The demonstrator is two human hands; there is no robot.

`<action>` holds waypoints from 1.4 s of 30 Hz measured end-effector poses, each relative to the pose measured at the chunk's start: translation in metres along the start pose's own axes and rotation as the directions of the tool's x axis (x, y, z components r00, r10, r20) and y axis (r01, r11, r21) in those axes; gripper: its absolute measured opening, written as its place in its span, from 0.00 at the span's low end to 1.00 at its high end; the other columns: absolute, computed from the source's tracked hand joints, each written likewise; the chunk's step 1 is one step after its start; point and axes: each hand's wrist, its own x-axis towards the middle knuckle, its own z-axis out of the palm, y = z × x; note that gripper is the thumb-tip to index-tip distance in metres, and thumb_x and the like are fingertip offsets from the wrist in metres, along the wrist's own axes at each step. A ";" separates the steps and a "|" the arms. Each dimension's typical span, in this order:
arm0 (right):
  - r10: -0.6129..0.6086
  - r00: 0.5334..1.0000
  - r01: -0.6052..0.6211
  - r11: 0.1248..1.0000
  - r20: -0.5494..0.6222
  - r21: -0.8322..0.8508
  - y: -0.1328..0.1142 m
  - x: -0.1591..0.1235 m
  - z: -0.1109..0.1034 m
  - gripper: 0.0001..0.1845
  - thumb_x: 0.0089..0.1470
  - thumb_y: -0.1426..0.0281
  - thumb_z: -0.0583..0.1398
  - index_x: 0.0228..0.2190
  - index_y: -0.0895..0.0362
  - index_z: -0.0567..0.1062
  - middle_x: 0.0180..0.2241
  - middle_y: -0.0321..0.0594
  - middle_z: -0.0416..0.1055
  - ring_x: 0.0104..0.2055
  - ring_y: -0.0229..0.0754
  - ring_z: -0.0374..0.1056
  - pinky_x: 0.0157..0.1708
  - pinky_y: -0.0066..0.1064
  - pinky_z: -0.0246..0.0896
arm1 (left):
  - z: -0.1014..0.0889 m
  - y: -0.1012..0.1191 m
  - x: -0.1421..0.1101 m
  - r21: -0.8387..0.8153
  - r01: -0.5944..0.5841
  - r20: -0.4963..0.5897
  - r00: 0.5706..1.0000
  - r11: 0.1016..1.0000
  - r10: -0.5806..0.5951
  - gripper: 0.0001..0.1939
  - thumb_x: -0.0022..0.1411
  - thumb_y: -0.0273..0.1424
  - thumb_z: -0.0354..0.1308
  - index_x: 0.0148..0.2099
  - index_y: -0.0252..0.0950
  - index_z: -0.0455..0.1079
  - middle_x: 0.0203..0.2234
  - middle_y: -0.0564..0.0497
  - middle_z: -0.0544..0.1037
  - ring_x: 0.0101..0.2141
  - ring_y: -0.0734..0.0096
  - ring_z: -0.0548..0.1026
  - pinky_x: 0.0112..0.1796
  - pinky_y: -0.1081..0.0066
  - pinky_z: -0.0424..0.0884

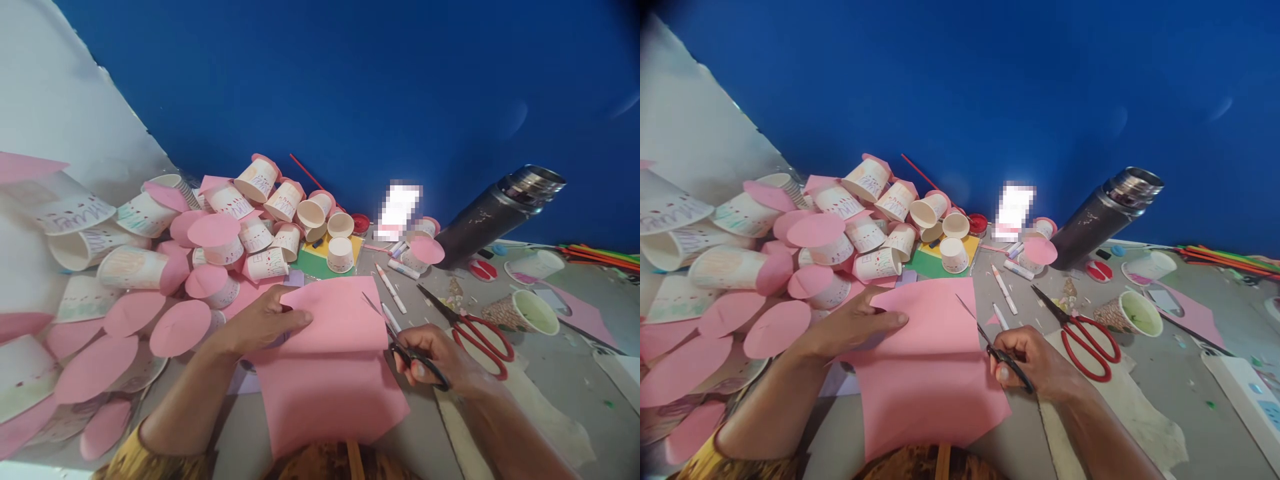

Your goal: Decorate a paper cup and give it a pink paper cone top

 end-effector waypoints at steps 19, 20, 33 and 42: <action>-0.033 0.999 0.033 0.999 0.000 0.034 -0.006 0.000 0.005 0.39 0.41 0.32 0.61 0.23 0.58 0.72 0.19 0.38 0.67 0.22 0.37 0.61 0.23 0.28 0.54 | 0.012 -0.003 -0.004 0.098 -0.070 0.098 0.993 0.993 0.060 0.09 0.47 0.35 0.70 0.29 0.37 0.74 0.15 0.56 0.67 0.16 0.76 0.60 0.17 0.76 0.52; -0.047 0.999 0.047 0.999 -0.004 0.024 -0.006 0.000 0.005 0.39 0.42 0.32 0.61 0.23 0.58 0.72 0.19 0.38 0.67 0.22 0.37 0.61 0.23 0.28 0.54 | 0.013 -0.002 -0.004 0.105 -0.067 0.121 0.991 0.992 0.054 0.09 0.48 0.35 0.69 0.29 0.37 0.74 0.15 0.56 0.67 0.16 0.76 0.59 0.17 0.76 0.51; -0.095 0.995 0.097 0.989 -0.022 0.114 0.005 0.001 0.008 0.36 0.47 0.36 0.62 0.23 0.59 0.73 0.17 0.37 0.67 0.20 0.34 0.59 0.23 0.27 0.53 | 0.010 -0.002 0.000 0.180 -0.060 0.231 0.973 0.982 0.018 0.19 0.52 0.44 0.67 0.39 0.35 0.73 0.18 0.58 0.65 0.18 0.77 0.61 0.19 0.77 0.55; -0.040 0.999 0.043 0.994 -0.029 0.105 0.003 0.000 0.008 0.35 0.44 0.37 0.64 0.20 0.57 0.70 0.16 0.36 0.66 0.20 0.35 0.58 0.22 0.27 0.52 | 0.007 -0.005 0.002 0.127 -0.040 0.205 0.979 0.991 0.013 0.23 0.49 0.43 0.70 0.44 0.36 0.74 0.17 0.60 0.65 0.18 0.78 0.60 0.19 0.77 0.54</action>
